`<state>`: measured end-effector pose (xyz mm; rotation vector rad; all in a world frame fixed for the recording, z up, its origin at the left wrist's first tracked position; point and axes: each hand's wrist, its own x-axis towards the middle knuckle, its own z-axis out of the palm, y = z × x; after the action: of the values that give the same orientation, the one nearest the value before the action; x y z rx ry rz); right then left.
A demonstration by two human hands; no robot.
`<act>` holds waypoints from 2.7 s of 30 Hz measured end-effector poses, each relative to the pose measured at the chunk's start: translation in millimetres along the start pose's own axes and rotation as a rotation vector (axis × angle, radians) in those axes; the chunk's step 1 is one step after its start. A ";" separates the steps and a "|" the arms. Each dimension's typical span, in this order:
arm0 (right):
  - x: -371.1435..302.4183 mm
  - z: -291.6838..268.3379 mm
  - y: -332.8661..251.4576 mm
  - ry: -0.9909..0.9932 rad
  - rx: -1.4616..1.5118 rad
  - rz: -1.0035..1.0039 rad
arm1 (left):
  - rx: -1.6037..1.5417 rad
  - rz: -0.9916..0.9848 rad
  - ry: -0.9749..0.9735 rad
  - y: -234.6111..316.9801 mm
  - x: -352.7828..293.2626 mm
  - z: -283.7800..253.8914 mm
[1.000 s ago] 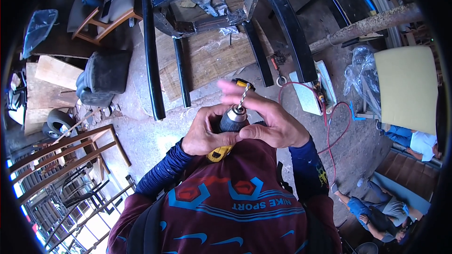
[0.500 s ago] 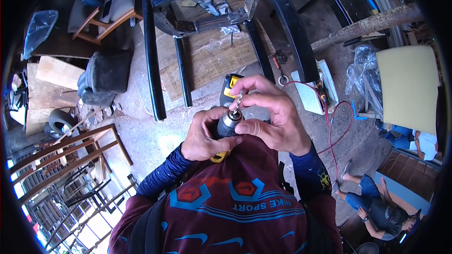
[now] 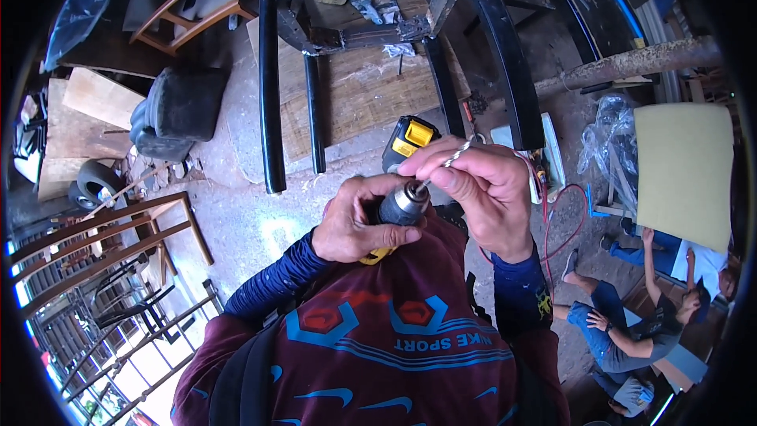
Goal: Assembling or repairing a wooden chair using a nail gun and a power drill.
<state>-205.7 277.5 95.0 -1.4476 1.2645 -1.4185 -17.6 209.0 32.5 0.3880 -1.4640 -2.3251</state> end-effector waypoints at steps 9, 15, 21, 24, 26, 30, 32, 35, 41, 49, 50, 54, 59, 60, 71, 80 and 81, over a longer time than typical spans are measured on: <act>-1.4 10.0 9.0 0.042 0.135 0.207 | 0.028 0.004 -0.026 -0.1 6.4 -7.8; -1.6 11.8 15.5 0.052 0.060 0.039 | 0.077 0.027 -0.008 -4.0 8.3 -13.3; 1.8 9.9 4.0 -0.015 0.035 0.098 | 0.121 0.066 -0.023 -2.6 8.8 -16.7; 4.4 0.4 8.7 -0.145 -0.002 0.059 | 0.114 0.037 -0.043 0.2 9.1 -18.8; 8.6 -9.2 18.1 -0.318 -0.187 -0.121 | 0.104 0.104 -0.051 0.2 10.3 -18.5; 8.3 -0.9 14.5 -0.201 -0.132 -0.033 | 0.095 0.069 -0.080 -1.6 9.8 -20.0; 8.0 3.7 14.1 -0.137 -0.033 0.045 | 0.049 0.053 -0.059 6.4 12.1 -13.5; 5.8 -4.4 21.7 -0.276 -0.305 -0.153 | 0.034 0.040 -0.042 3.8 11.4 -15.2; 5.1 -5.2 22.3 -0.327 -0.042 0.007 | -0.008 0.034 -0.019 1.7 12.1 -18.4; 1.7 4.2 8.4 -0.206 0.168 0.144 | 0.039 0.027 -0.026 -1.2 12.0 -18.5; 1.8 4.0 9.5 -0.208 0.169 0.145 | 0.165 0.050 -0.003 5.9 11.7 -12.6; 2.4 11.0 3.9 -0.227 -0.569 0.076 | 0.220 0.134 -0.064 -0.8 12.1 -21.8; 10.2 -5.8 17.9 -0.359 -0.023 0.043 | 0.178 0.039 -0.093 -1.6 9.0 -18.6; 14.3 -8.3 15.9 -0.470 -0.099 0.005 | 0.176 0.039 -0.093 -0.7 9.4 -21.3; 5.6 10.3 9.7 -0.243 -0.229 0.026 | 0.124 0.121 -0.201 1.6 13.7 -29.3; 7.2 16.4 5.8 -0.157 -0.259 -0.021 | 0.214 0.051 -0.203 -0.4 8.1 -29.6; 8.9 11.0 6.3 -0.161 -0.260 -0.026 | 0.130 0.004 -0.160 3.2 10.4 -20.7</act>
<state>-196.7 266.0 90.0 -1.7191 1.3686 -1.1594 -17.8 186.5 26.2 0.2369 -1.6952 -2.3104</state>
